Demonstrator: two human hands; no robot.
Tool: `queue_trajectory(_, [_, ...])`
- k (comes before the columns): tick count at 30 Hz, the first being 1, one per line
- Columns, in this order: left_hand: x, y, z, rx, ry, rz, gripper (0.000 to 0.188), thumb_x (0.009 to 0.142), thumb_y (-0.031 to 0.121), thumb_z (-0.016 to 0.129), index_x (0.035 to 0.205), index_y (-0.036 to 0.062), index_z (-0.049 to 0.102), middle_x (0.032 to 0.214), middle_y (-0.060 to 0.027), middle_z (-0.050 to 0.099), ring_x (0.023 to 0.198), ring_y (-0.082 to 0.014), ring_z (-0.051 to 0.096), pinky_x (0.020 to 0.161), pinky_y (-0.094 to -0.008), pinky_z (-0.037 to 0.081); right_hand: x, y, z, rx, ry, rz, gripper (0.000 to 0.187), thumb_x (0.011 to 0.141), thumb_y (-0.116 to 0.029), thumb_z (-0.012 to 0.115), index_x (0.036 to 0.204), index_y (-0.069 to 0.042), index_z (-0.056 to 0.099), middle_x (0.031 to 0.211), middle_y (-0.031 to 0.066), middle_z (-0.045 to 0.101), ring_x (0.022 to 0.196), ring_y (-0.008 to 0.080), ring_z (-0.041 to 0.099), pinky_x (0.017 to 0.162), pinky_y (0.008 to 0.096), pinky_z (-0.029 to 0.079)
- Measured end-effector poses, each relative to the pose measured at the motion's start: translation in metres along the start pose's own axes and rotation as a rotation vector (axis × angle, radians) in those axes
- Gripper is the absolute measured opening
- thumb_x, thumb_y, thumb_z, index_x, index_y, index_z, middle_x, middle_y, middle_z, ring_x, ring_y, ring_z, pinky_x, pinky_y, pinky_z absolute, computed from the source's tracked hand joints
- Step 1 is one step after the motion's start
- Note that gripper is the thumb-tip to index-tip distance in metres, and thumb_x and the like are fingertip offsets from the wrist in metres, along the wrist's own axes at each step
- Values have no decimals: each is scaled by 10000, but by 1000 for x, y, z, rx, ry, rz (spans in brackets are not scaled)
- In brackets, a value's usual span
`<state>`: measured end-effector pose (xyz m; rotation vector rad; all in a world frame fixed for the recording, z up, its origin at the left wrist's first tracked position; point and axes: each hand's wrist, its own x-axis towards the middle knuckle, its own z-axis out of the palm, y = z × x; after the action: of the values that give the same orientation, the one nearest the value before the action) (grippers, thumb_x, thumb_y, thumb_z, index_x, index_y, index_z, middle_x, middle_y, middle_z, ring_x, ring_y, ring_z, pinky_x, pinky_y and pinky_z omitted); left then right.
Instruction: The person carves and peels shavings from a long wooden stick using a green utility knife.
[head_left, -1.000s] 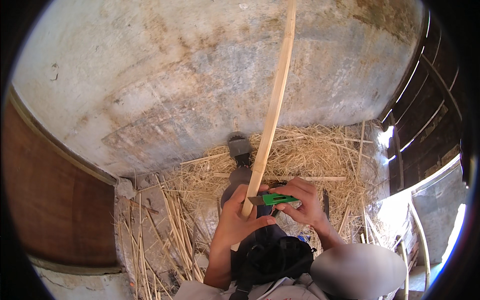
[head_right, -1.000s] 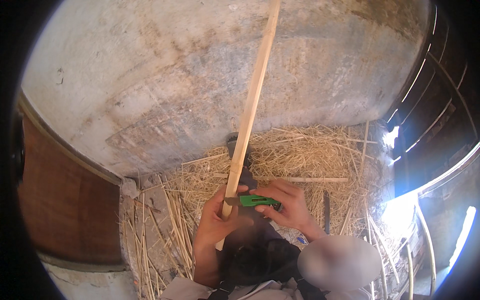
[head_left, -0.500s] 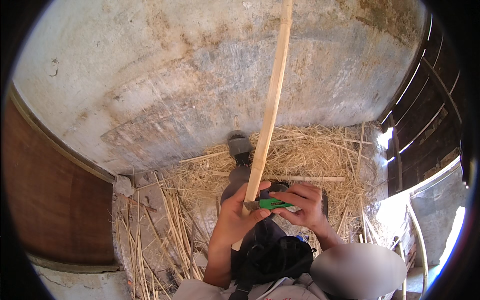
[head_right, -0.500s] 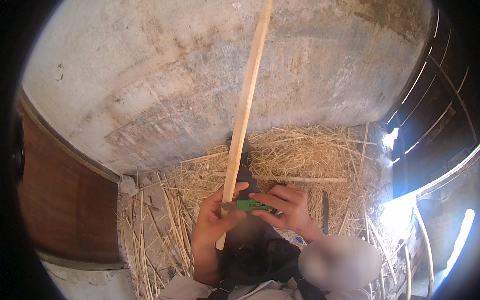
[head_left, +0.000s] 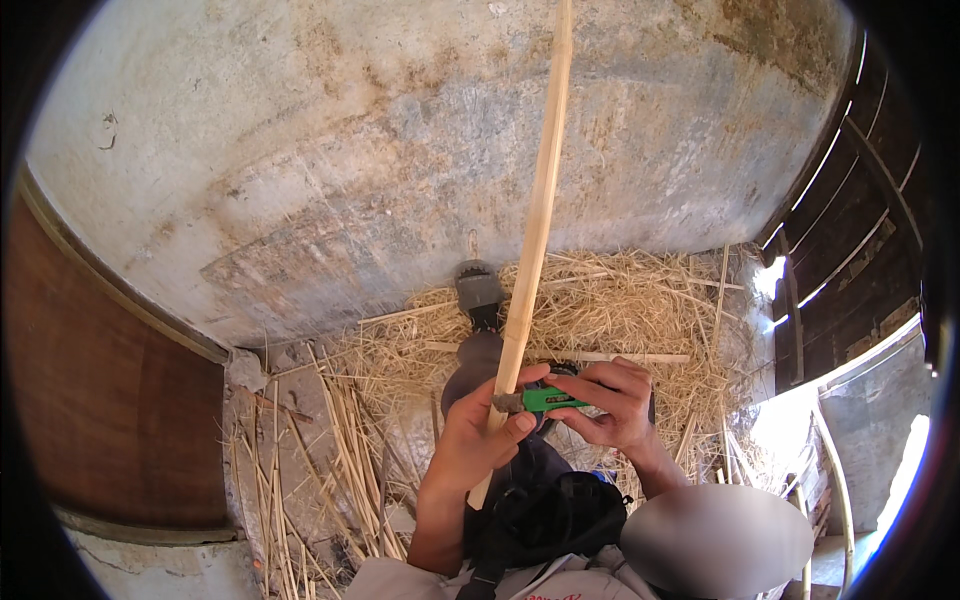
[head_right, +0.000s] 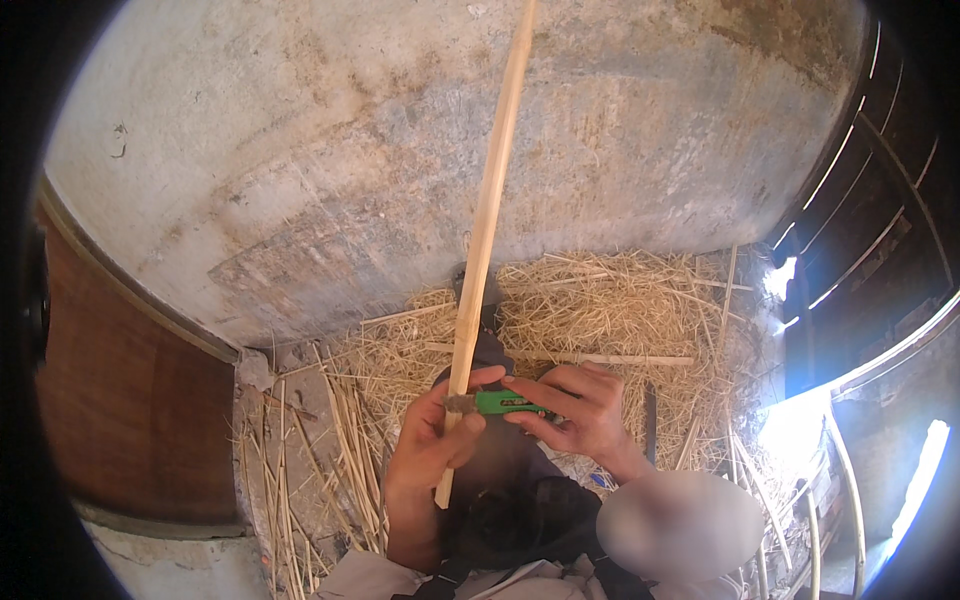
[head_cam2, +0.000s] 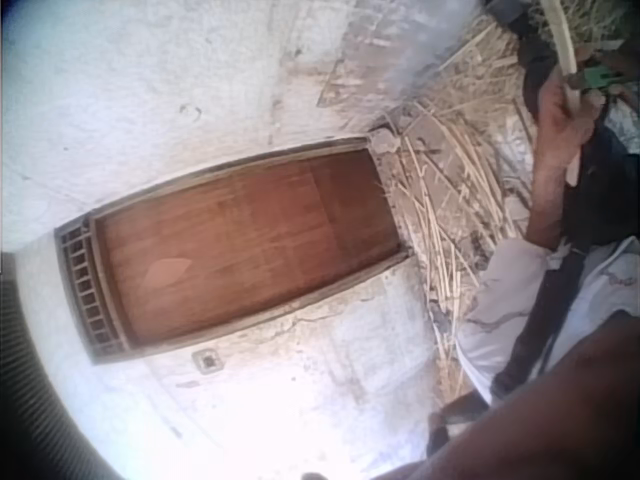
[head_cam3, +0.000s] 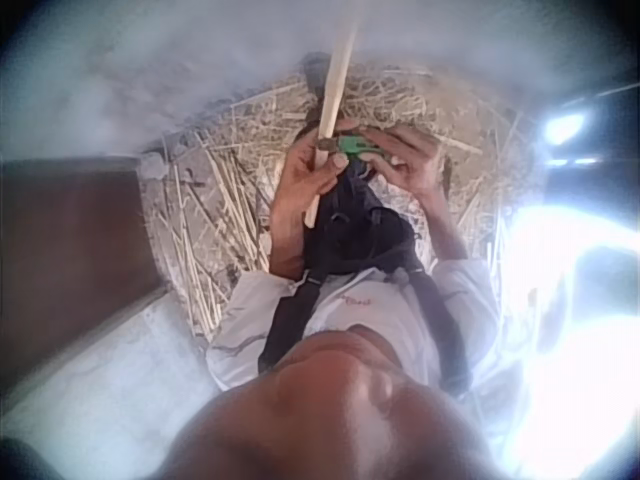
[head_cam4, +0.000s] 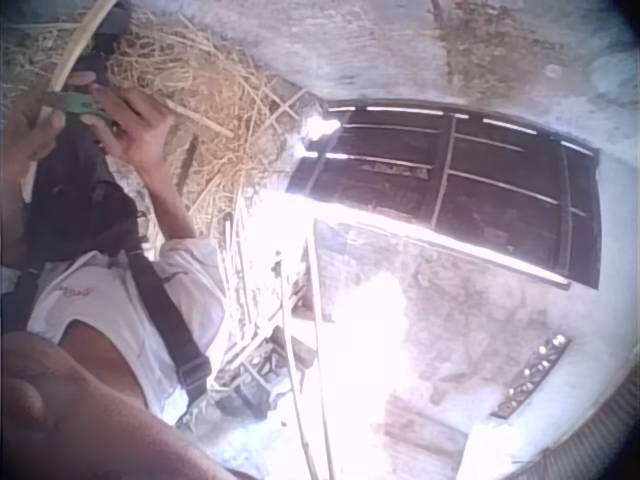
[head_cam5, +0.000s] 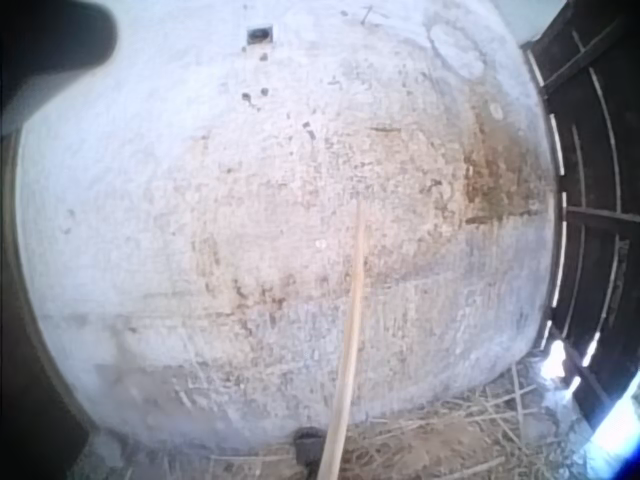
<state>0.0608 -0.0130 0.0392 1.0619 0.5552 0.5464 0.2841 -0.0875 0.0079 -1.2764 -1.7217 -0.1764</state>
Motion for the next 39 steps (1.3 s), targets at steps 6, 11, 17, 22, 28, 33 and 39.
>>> queue_trajectory(6, [1,-1,13,73,33,129,525,1022,71,746,1518,40,577,1210,-17,707,1025,-55,617,833,-220,516,1,0,0,-6,3,-6,436,717,-312,950,1111,-151,850,745,-35,678,562,135,610,524,305,456])
queue_trajectory(11, [2,-2,8,71,50,74,517,1012,82,765,1497,37,593,1056,18,652,960,-53,590,810,-218,502,4,-2,-4,3,-42,-27,410,734,-325,942,1099,-162,851,744,-44,680,564,133,613,524,305,459])
queue_trajectory(17, [5,-2,8,143,51,130,499,999,58,773,1473,41,619,1005,29,592,906,-58,560,797,-222,497,4,-3,-4,-33,-26,-31,405,739,-339,940,1092,-164,851,746,-46,681,585,133,629,533,304,467])
queue_trajectory(22, [4,-3,9,128,17,142,493,1015,41,746,1483,6,592,1154,-13,680,1037,-76,625,890,-241,534,3,-7,-8,-98,-33,-34,419,729,-347,944,1095,-164,852,751,-51,686,603,126,644,542,299,472])
queue_trajectory(28, [5,-5,9,76,-3,117,493,1032,46,726,1496,-11,569,1259,-47,712,1112,-90,650,949,-250,544,2,-6,-9,-114,-8,-41,419,735,-352,939,1103,-168,854,754,-56,686,612,123,646,543,294,470])
queue_trajectory(33, [4,-7,10,62,2,143,485,1043,65,718,1501,0,571,1214,-25,719,1050,-67,638,868,-225,533,3,-7,-8,-136,8,-46,421,735,-355,939,1110,-182,854,756,-63,685,620,118,646,559,291,469])
queue_trajectory(39, [3,-6,12,17,18,84,494,1039,56,671,1521,39,565,972,62,716,603,44,430,510,-166,295,1,-5,-7,-187,27,-65,424,745,-366,935,1125,-197,854,760,-72,677,631,106,644,569,283,447])
